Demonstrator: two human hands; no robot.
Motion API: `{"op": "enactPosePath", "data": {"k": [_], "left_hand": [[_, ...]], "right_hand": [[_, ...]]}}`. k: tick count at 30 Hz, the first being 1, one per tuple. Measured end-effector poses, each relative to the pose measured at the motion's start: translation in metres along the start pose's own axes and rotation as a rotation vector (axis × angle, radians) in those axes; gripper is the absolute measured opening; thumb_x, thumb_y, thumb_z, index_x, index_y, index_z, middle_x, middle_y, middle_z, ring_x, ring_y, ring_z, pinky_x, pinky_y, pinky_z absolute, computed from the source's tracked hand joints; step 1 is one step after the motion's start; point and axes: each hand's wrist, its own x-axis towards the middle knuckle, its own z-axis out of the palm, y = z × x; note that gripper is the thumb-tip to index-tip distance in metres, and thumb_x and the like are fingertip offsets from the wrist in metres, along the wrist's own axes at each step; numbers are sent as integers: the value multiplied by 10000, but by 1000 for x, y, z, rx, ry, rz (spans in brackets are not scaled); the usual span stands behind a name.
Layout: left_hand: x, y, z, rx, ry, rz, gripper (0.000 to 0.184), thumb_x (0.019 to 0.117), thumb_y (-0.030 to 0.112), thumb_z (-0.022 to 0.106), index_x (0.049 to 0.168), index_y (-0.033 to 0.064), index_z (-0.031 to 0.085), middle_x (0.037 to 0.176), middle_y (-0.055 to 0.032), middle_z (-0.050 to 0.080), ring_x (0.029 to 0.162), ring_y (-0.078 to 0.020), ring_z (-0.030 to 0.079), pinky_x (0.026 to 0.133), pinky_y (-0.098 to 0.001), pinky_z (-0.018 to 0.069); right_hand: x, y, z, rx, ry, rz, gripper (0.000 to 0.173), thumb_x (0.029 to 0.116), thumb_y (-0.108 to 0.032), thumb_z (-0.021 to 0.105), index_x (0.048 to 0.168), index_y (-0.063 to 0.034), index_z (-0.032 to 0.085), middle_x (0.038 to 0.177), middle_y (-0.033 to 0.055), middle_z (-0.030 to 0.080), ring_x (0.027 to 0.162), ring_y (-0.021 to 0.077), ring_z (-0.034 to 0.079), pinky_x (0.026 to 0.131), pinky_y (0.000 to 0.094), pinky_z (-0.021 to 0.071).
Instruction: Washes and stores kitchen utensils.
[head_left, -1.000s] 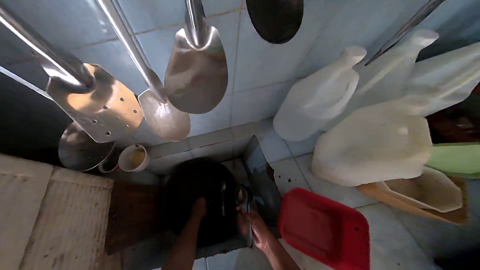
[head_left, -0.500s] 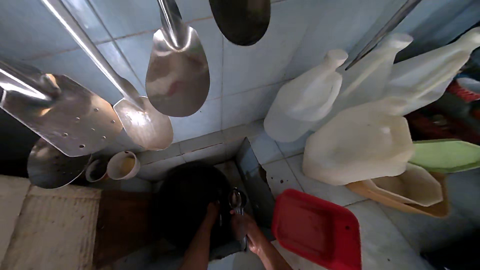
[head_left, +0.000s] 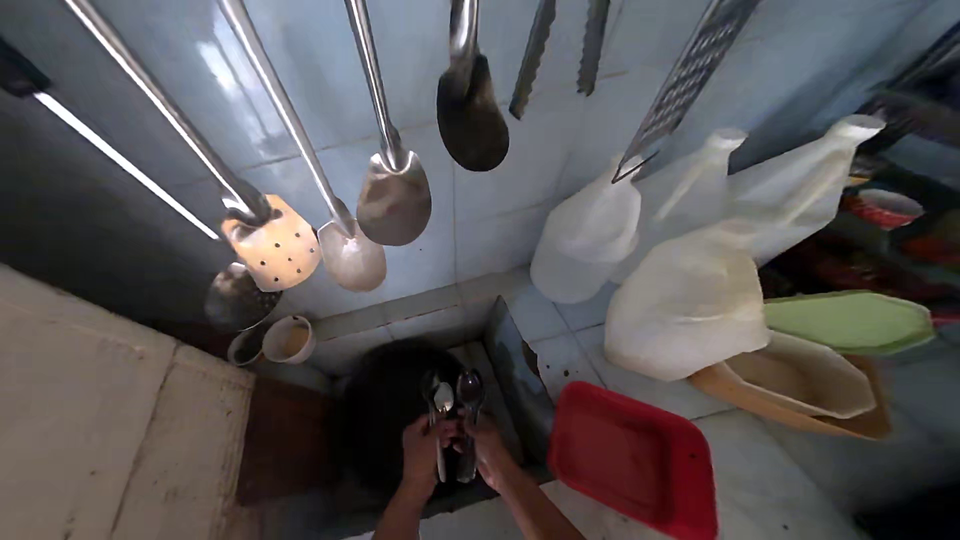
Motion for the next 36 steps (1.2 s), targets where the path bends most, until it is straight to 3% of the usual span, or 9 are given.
{"op": "enactPosePath", "data": {"k": [3,8,12,16,20,23,27,31,36], "left_hand": [[-14,1,11,-24,129,63,183,999,97,649,1099,-52,685,931,-147,740,745,-189,705,657,-337,592],[-21,0,16,44,201,164,202,996,109,660,1142,-26,695,1032,-143,724,904,-188,687,832,-372,570],[-27,-2,15,-72,180,152,261,996,93,655,1224,-35,655,1120,-171,674,937,-200,648,842,-369,556],[-32,3,13,-211,141,124,307,1005,107,644,1288,-8,611,1004,-120,681,766,-138,637,664,-288,549],[-22,16,4,-316,141,126,359,1105,295,446,1116,-14,627,839,-76,648,689,-133,633,626,-289,563],[-13,32,-5,-297,229,51,428,1089,373,483,1124,-28,629,857,-121,651,717,-188,633,658,-350,562],[-1,40,-20,-257,222,182,318,1109,177,418,1330,-4,559,963,-108,655,707,-142,615,616,-292,538],[-8,53,-27,-297,260,259,298,1097,86,395,1332,-30,536,1007,-144,706,779,-167,695,659,-301,582],[-11,61,-43,-410,400,208,236,1104,103,409,1281,5,530,857,-66,618,657,-137,643,619,-295,584]], "right_hand": [[-9,3,17,0,-58,-37,262,1092,-122,450,1315,-7,522,1023,98,661,855,158,664,752,322,574],[-28,8,24,-17,-148,-37,340,1102,-166,444,1412,-35,497,1184,115,661,1024,165,658,898,358,555],[-36,9,21,-70,-185,-92,337,1104,-192,451,1385,-14,508,1103,117,673,934,155,676,839,343,579],[-44,2,18,-101,-183,-199,248,1077,-134,509,1257,19,584,948,63,664,792,88,638,746,265,562],[-48,1,18,-81,-255,-272,130,1040,-35,516,1143,17,576,837,12,605,685,61,590,671,221,541],[-48,2,19,-90,-286,-289,113,1018,2,528,1119,27,574,837,10,606,680,56,596,678,217,550],[-53,0,19,-214,-308,-261,178,1034,-17,521,1188,54,575,902,40,637,753,74,639,751,253,574],[-49,4,16,-231,-246,-315,177,1017,-44,572,1161,44,626,968,77,692,852,109,672,813,288,575],[-46,-2,11,-202,-216,-346,115,997,-3,578,1091,42,627,813,21,632,671,64,602,666,226,543]]}}
